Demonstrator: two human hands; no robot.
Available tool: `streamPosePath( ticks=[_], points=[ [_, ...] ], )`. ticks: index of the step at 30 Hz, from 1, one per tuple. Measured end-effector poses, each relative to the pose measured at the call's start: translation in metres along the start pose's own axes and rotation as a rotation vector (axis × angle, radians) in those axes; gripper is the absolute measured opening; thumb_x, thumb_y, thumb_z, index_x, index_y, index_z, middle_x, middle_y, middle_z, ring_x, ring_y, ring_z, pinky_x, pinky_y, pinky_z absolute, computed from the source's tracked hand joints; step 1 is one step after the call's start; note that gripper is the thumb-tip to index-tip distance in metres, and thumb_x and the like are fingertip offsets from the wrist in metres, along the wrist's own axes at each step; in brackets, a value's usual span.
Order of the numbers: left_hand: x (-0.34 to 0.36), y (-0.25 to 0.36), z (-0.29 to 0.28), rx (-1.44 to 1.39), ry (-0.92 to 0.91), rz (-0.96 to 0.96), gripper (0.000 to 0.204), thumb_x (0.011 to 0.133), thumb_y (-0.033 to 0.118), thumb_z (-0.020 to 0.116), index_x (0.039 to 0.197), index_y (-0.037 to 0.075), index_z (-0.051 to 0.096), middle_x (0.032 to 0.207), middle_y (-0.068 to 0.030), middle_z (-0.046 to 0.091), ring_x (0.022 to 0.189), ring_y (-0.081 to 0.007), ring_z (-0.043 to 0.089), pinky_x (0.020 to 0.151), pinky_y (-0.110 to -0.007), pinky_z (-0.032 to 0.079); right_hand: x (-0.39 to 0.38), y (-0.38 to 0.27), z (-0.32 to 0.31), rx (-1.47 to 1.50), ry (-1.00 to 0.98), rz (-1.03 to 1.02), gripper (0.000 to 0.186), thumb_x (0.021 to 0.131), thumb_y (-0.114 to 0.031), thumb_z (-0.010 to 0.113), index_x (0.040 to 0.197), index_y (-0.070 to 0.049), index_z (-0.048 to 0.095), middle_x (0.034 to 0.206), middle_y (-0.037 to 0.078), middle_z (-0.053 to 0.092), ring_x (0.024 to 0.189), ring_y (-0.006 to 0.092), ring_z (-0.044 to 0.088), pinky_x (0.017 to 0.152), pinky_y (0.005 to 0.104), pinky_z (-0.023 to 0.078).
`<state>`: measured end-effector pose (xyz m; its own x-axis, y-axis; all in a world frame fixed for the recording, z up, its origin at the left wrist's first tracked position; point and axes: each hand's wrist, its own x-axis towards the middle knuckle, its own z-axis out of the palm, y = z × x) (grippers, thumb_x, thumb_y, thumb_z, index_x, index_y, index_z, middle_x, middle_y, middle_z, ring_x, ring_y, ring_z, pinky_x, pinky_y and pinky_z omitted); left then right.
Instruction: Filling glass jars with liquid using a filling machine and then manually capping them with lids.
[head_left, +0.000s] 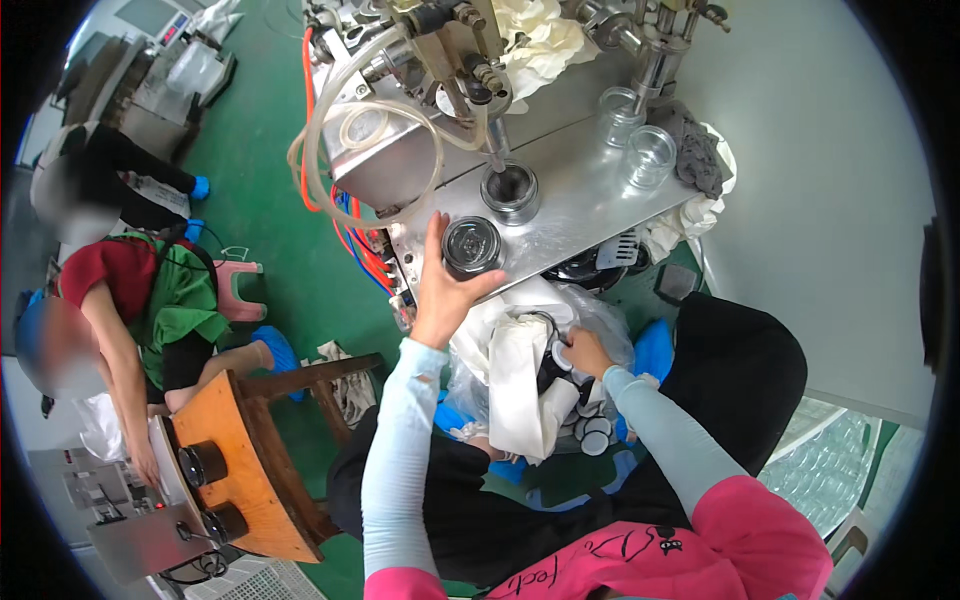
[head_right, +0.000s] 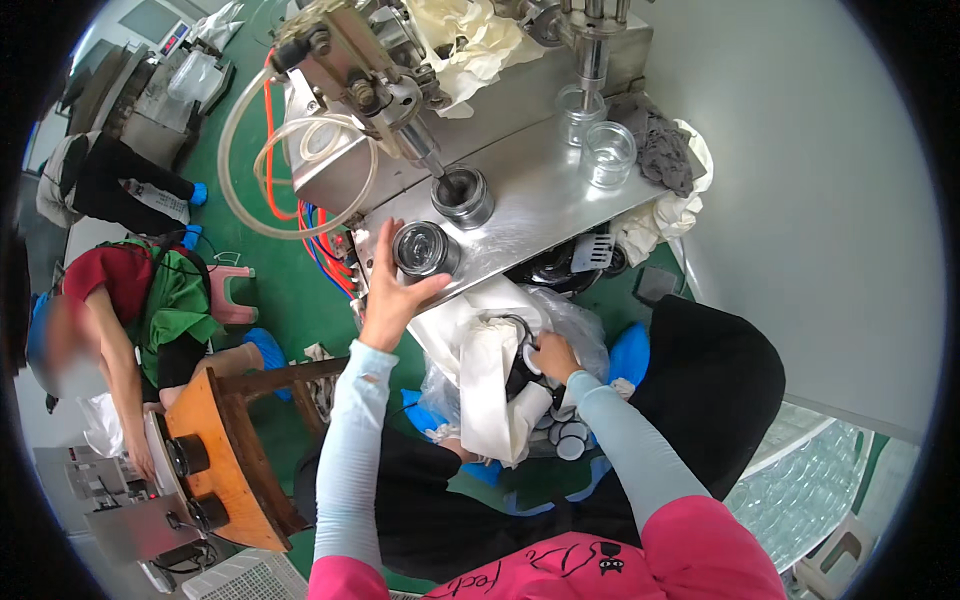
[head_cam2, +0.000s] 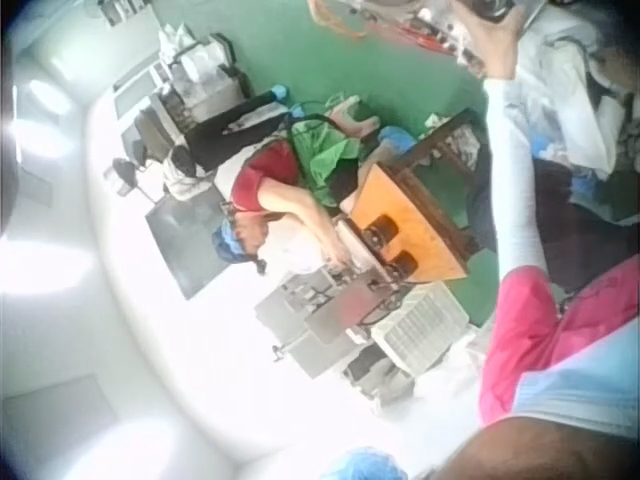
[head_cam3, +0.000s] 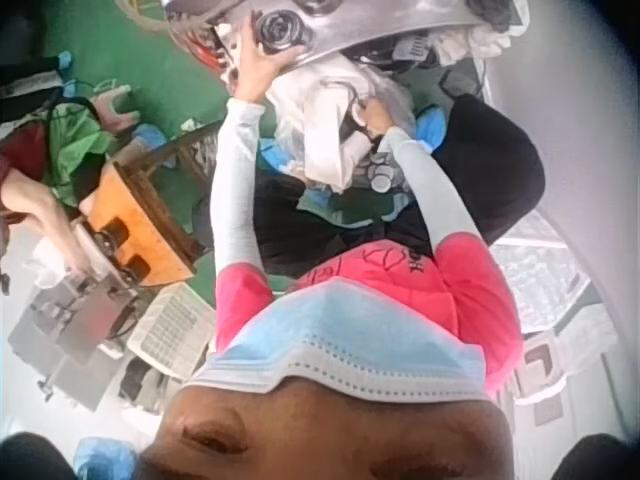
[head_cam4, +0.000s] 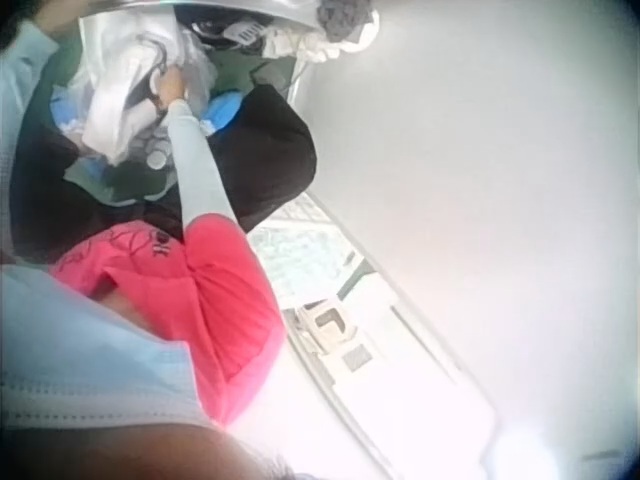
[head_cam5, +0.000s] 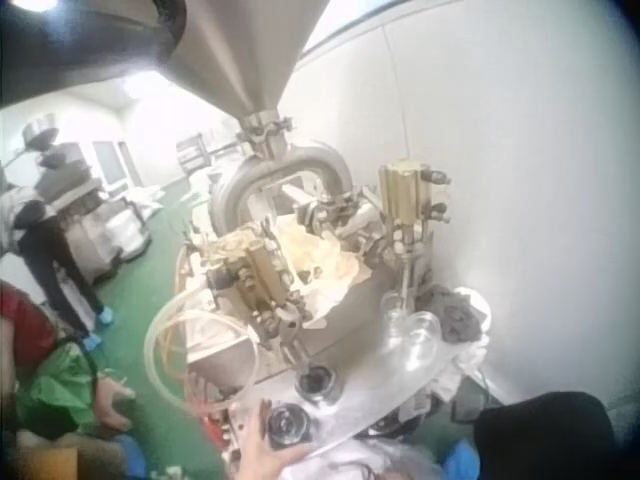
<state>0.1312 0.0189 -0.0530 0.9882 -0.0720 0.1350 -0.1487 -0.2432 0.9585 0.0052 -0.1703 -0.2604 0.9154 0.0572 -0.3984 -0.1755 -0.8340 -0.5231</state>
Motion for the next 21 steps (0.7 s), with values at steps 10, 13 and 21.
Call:
streamPosePath(
  ticks=[10,13,21],
  points=[
    [-0.039,0.004,0.011,0.005,0.065,-0.073,0.075,0.054,0.015,0.082,0.117,-0.005,0.047,0.106,-0.0134,0.057,0.098,-0.0215,0.056,0.087,-0.031,0.043,-0.024,-0.093,-0.179,1.686,-0.012,-0.128,0.036,0.077,0.004,0.037,0.112,0.009,0.040,0.105,0.026,0.056,0.093,0.0329,0.059,0.082,0.0408,0.051],
    [-0.068,0.030,0.000,0.060,0.027,0.016,0.075,0.054,0.013,0.082,0.118,-0.003,0.047,0.106,-0.0119,0.056,0.098,-0.0201,0.056,0.087,-0.030,0.044,-0.037,-0.137,-0.207,1.441,0.055,-0.368,0.029,0.085,-0.012,0.054,0.110,0.000,0.048,0.103,0.016,0.059,0.096,0.0217,0.057,0.082,0.0313,0.047],
    [-0.114,0.103,-0.015,-0.004,-0.066,-0.011,0.056,0.058,0.009,0.075,0.108,-0.003,0.052,0.096,-0.0105,0.059,0.088,-0.0165,0.058,0.077,-0.029,0.048,-0.095,-0.197,-0.227,0.236,0.276,-1.192,0.031,0.079,-0.020,0.060,0.106,-0.006,0.059,0.110,0.012,0.055,0.104,0.0309,0.049,0.090,0.0382,0.039]
  ],
)
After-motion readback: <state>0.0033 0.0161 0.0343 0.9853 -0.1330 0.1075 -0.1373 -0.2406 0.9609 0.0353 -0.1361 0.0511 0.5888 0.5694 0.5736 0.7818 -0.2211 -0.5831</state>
